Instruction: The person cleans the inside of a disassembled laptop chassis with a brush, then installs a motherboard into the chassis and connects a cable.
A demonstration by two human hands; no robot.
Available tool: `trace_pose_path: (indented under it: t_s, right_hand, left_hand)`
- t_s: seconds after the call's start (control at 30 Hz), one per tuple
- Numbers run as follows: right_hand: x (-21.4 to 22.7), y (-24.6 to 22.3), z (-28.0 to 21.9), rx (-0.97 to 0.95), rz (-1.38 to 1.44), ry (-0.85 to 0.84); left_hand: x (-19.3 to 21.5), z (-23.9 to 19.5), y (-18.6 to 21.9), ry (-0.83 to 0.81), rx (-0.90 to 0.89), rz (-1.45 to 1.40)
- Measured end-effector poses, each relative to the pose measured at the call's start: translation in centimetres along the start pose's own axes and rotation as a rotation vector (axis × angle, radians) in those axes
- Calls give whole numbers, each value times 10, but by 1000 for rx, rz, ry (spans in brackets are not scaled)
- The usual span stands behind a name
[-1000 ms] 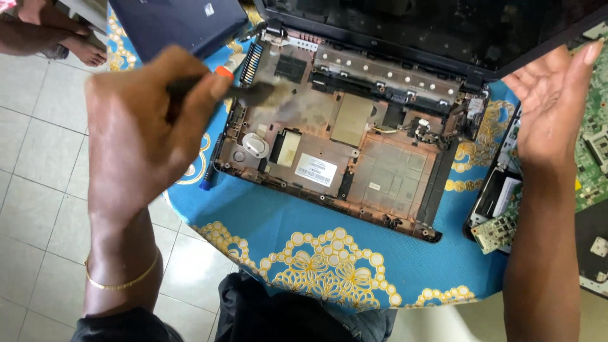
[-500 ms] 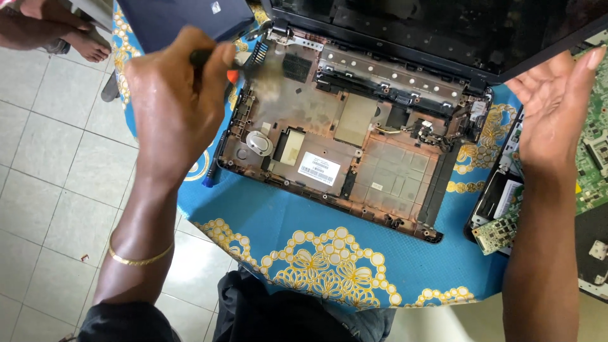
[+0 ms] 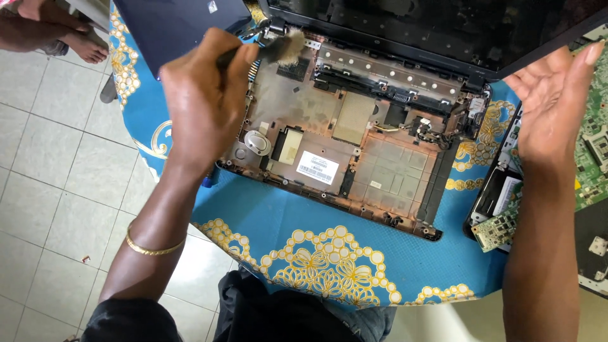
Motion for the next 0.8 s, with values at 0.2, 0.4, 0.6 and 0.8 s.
trace_pose_path:
  t_s: [0.2, 0.4, 0.6, 0.8]
  right_hand:
    - [-4, -5, 5, 105, 71, -82]
    - [-1, -2, 0, 12, 25, -8]
    - [21, 31, 4, -58, 101, 90]
    - [7, 6, -1, -49, 11, 53]
  left_hand:
    - [10, 8, 2, 64, 100, -131]
    - [-10, 14, 10, -24, -30, -112]
    - [-3, 7, 1, 28, 45, -22]
    - [6, 11, 22, 90, 139, -183]
Point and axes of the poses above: each hand's wrist, its own z-axis towards the middle knuckle, its own x-axis out of the back of the hand, y = z × x, the point moved 6 cm from there along z, towards the middle knuckle, and after that the axes turned 12 degrees about z, right-handed, at the moved point
